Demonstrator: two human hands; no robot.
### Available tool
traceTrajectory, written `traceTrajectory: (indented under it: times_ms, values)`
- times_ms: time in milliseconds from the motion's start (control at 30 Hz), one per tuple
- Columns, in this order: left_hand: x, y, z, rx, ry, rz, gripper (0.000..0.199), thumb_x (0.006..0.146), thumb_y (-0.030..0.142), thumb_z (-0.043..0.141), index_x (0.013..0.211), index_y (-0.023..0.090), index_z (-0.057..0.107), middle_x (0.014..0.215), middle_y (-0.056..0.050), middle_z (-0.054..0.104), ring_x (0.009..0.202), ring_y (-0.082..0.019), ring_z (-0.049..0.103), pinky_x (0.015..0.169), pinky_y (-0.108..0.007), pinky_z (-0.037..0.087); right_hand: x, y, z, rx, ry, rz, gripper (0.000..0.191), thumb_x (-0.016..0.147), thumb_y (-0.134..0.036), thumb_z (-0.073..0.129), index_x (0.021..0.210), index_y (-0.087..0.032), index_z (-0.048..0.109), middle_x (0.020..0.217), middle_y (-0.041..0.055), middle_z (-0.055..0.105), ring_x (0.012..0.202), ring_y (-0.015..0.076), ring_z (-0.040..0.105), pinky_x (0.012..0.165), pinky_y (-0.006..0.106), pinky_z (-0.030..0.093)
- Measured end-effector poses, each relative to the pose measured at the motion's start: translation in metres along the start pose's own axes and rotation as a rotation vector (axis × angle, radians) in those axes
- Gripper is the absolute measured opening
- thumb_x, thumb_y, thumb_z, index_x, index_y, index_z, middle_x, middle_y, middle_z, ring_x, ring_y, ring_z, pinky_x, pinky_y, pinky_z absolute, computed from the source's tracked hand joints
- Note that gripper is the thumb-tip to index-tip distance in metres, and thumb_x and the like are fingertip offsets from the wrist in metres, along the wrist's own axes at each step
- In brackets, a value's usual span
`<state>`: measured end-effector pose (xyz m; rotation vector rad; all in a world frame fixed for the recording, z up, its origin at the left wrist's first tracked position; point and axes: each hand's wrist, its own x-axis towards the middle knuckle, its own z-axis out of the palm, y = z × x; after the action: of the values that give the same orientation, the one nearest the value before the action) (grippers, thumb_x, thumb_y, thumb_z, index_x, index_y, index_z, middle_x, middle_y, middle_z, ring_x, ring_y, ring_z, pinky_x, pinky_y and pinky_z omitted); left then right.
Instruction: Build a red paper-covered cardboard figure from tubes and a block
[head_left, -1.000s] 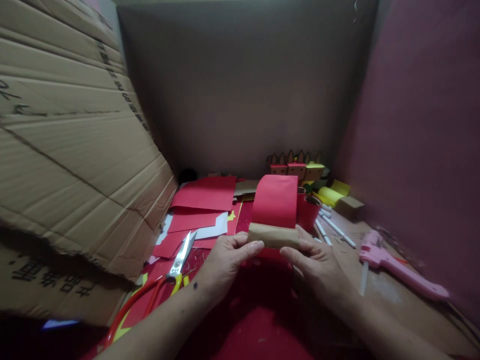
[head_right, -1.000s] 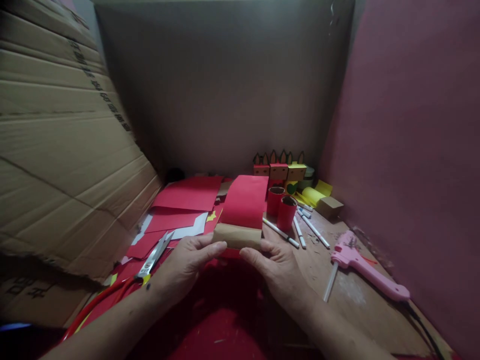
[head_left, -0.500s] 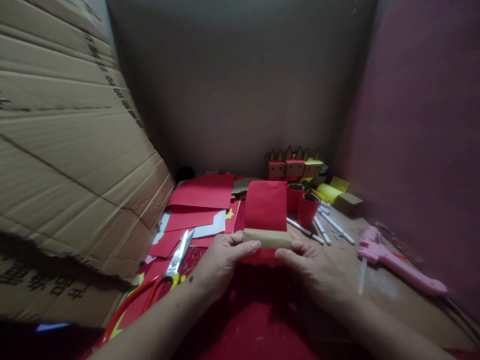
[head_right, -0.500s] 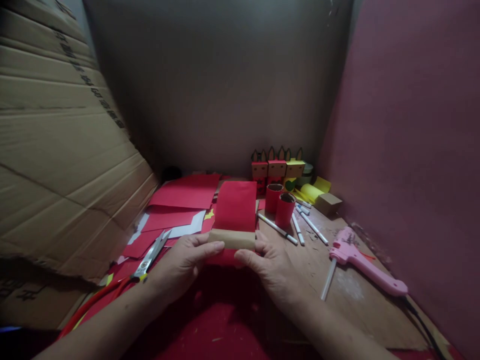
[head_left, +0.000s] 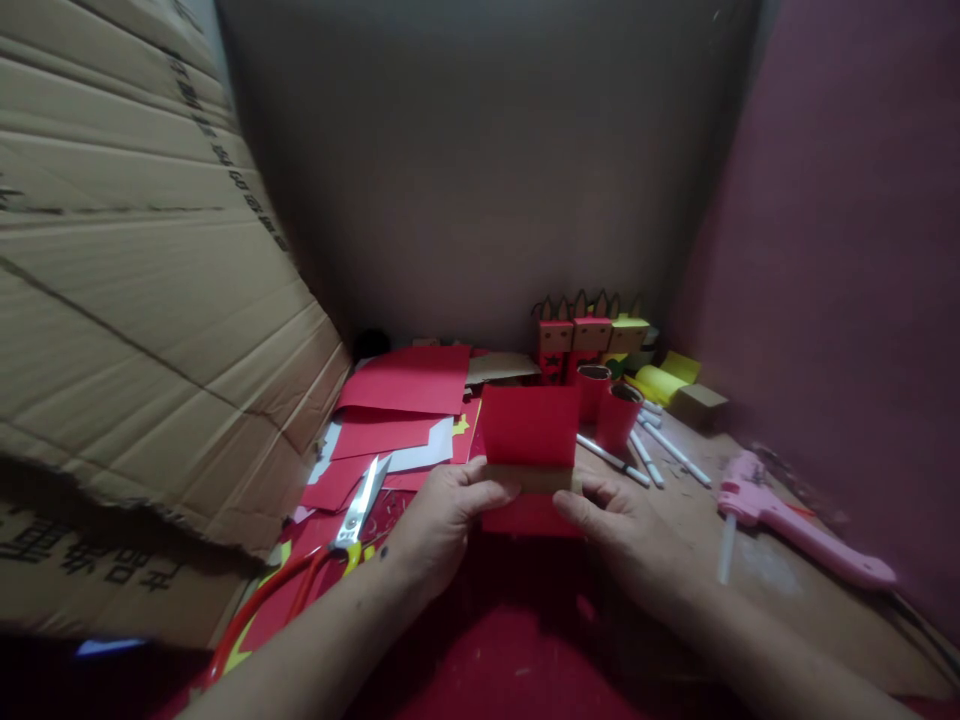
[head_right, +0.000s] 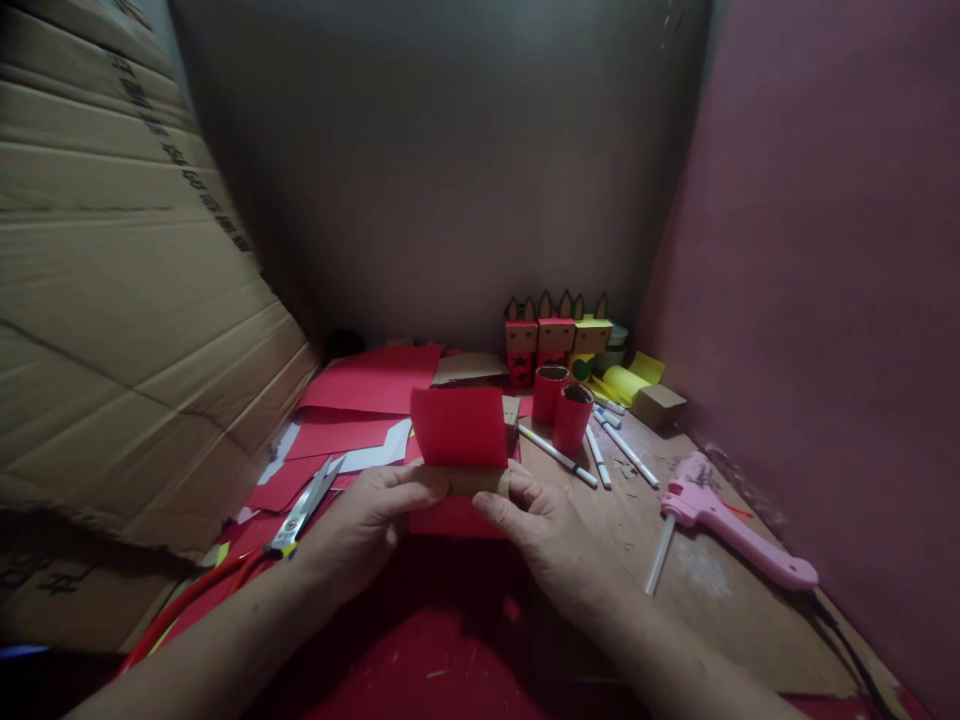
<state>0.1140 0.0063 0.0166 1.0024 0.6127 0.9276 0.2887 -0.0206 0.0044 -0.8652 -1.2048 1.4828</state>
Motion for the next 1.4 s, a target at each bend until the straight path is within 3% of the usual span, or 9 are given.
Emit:
traceTrajectory:
  times_ms: [167,400,500,600,733,967,1167,1300,1400]
  values:
    - [-0.001,-0.003,-0.001,0.030,0.028,0.069,0.012,0.073,0.015,0.069,0.083,0.011,0.072,0.100,-0.012,0.070,0.083,-0.020,0.066,0.083,-0.033,0.047,0.000,-0.001,0.007,0.302,-0.122,0.050,0.021,0.081,-0.032,0.062,0.097,-0.021,0.071,0.092,0.0072,0.071,0.091,0.0246,0.064,0.083,0.037,0.047]
    - [0.002,0.002,-0.003,-0.007,0.068,0.027,0.019,0.069,0.014,0.068,0.086,0.006,0.073,0.087,-0.014,0.072,0.087,-0.023,0.065,0.092,-0.033,0.044,0.007,-0.003,0.001,0.382,-0.129,0.015,0.027,0.078,-0.027,0.050,0.088,-0.017,0.073,0.082,0.0089,0.071,0.084,0.0261,0.064,0.070,0.034,0.048]
    - [0.003,0.003,-0.003,-0.005,0.043,0.029,0.022,0.068,0.014,0.067,0.088,0.005,0.073,0.079,-0.014,0.072,0.077,-0.023,0.066,0.081,-0.033,0.049,0.007,-0.001,-0.003,0.351,-0.145,0.029,0.021,0.066,-0.013,0.051,0.074,-0.016,0.071,0.069,0.0055,0.069,0.067,0.0188,0.062,0.060,0.028,0.046]
    - [0.002,0.004,-0.001,-0.006,0.015,0.016,0.023,0.069,0.014,0.065,0.088,0.004,0.073,0.073,-0.013,0.071,0.064,-0.021,0.064,0.064,-0.030,0.051,0.006,0.001,-0.004,0.240,0.034,-0.006,0.011,0.062,-0.007,0.059,0.064,-0.016,0.066,0.061,-0.0001,0.065,0.057,0.0121,0.057,0.056,0.023,0.044]
    - [0.001,0.005,0.000,-0.034,0.041,0.001,0.019,0.067,0.014,0.068,0.082,0.004,0.072,0.070,-0.012,0.070,0.062,-0.018,0.063,0.065,-0.028,0.050,0.008,0.003,-0.004,0.246,0.242,-0.094,0.025,0.056,-0.009,0.076,0.071,-0.020,0.060,0.068,-0.0042,0.067,0.060,0.0116,0.061,0.057,0.021,0.047]
    - [0.001,-0.001,0.002,-0.062,0.041,-0.064,0.028,0.060,0.012,0.073,0.088,0.006,0.070,0.087,-0.013,0.070,0.072,-0.019,0.064,0.075,-0.029,0.048,0.008,-0.002,0.006,0.249,0.021,0.041,0.027,0.063,-0.020,0.077,0.089,-0.020,0.071,0.078,0.0036,0.074,0.076,0.0225,0.069,0.070,0.035,0.053]
    - [0.000,0.006,0.000,0.049,0.120,0.033,0.019,0.076,0.034,0.064,0.072,0.015,0.067,0.066,-0.004,0.065,0.054,-0.013,0.057,0.057,-0.026,0.046,0.005,-0.001,0.002,0.256,0.144,0.065,0.028,0.061,-0.015,0.077,0.088,-0.021,0.075,0.066,0.0024,0.074,0.055,0.0172,0.066,0.055,0.029,0.052]
    - [0.003,0.006,-0.006,0.102,0.260,0.080,0.016,0.064,0.016,0.073,0.076,0.018,0.063,0.074,0.000,0.065,0.059,-0.009,0.058,0.056,-0.020,0.045,0.009,0.002,-0.002,0.314,0.126,0.031,0.028,0.060,-0.009,0.075,0.086,-0.018,0.076,0.072,0.0053,0.075,0.060,0.0192,0.068,0.060,0.031,0.055]
    - [0.003,0.001,-0.004,0.124,0.187,0.025,0.027,0.064,0.016,0.074,0.089,0.017,0.064,0.067,0.001,0.064,0.052,-0.010,0.058,0.051,-0.021,0.045,0.011,0.004,-0.001,0.377,0.076,0.015,0.033,0.061,-0.006,0.073,0.091,-0.019,0.076,0.076,0.0056,0.076,0.068,0.0218,0.070,0.066,0.033,0.057]
